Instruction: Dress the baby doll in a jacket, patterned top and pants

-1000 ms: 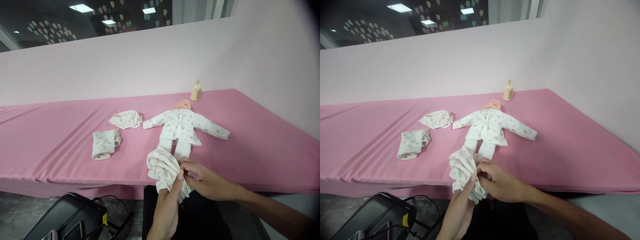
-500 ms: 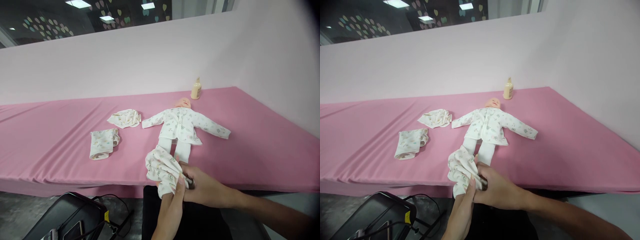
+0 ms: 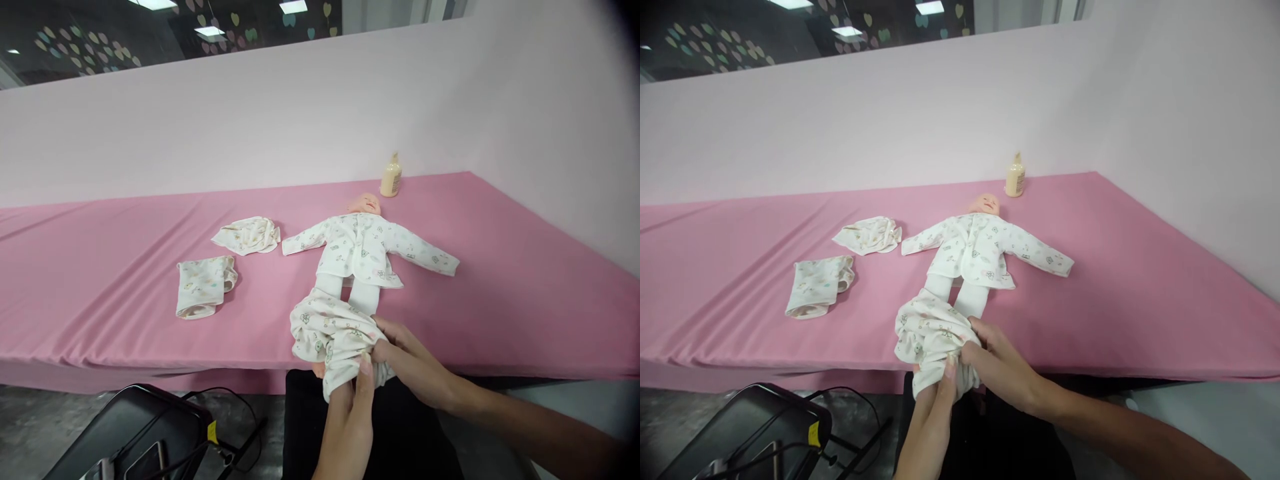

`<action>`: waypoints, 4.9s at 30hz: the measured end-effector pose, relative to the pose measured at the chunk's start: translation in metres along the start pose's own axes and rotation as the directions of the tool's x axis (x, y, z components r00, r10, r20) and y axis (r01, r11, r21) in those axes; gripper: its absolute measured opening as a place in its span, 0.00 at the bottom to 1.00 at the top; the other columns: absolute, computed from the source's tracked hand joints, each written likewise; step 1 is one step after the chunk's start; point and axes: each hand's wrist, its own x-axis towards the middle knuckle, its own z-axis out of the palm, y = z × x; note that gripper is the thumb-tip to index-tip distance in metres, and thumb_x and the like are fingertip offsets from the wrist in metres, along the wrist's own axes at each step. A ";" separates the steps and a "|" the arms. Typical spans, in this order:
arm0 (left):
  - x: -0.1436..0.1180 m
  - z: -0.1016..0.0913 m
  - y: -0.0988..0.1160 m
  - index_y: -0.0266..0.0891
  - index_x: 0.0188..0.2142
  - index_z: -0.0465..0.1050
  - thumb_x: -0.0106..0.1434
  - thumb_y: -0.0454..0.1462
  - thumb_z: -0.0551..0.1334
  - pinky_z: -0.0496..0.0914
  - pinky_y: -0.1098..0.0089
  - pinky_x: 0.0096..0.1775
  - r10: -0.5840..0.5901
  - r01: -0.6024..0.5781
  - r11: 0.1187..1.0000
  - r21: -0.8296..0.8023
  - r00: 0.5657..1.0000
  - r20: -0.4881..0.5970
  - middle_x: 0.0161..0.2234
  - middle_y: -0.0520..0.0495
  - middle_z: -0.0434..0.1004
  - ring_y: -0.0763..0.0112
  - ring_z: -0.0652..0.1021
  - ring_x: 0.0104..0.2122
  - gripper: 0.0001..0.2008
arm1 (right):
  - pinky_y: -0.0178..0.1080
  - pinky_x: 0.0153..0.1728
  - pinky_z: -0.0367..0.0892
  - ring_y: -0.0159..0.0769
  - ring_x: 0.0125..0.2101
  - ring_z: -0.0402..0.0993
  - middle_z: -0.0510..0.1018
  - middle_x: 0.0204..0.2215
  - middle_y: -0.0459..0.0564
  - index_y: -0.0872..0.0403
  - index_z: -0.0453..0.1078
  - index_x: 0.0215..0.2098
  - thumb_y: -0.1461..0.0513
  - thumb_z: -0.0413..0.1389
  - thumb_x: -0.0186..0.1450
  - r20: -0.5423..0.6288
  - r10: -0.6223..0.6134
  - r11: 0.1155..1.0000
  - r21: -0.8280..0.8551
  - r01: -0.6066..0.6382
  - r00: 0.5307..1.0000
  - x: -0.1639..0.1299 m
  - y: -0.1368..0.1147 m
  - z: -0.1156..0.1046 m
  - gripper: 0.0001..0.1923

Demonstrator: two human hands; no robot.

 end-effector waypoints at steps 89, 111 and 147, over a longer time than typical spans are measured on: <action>0.195 -0.020 0.123 0.41 0.38 0.64 0.71 0.48 0.46 0.61 0.67 0.32 0.095 -0.614 -0.286 0.736 0.746 0.659 0.33 0.48 0.74 0.64 0.72 0.31 0.16 | 0.38 0.26 0.48 0.33 0.23 0.55 0.65 0.22 0.45 0.52 0.48 0.23 0.52 0.43 0.71 0.063 -0.273 0.211 -0.970 0.124 0.960 0.109 -0.046 -0.116 0.20; 0.302 -0.003 0.160 0.40 0.70 0.32 0.54 0.41 0.64 0.63 0.56 0.57 -0.180 -0.594 -0.136 0.793 0.802 0.570 0.70 0.35 0.42 0.48 0.58 0.65 0.53 | 0.53 0.62 0.49 0.56 0.66 0.47 0.52 0.67 0.58 0.51 0.63 0.52 0.39 0.62 0.52 -0.178 -0.287 0.504 -0.863 -0.009 0.941 0.111 -0.008 -0.194 0.38; 0.258 0.006 0.094 0.38 0.32 0.75 0.59 0.45 0.61 0.70 0.64 0.38 -0.043 -0.086 0.782 0.617 0.981 0.191 0.32 0.43 0.79 0.61 0.77 0.33 0.12 | 0.49 0.59 0.59 0.52 0.63 0.57 0.59 0.65 0.58 0.50 0.52 0.65 0.39 0.57 0.58 -0.299 -0.200 0.716 -0.694 -0.069 0.933 0.153 -0.011 -0.195 0.45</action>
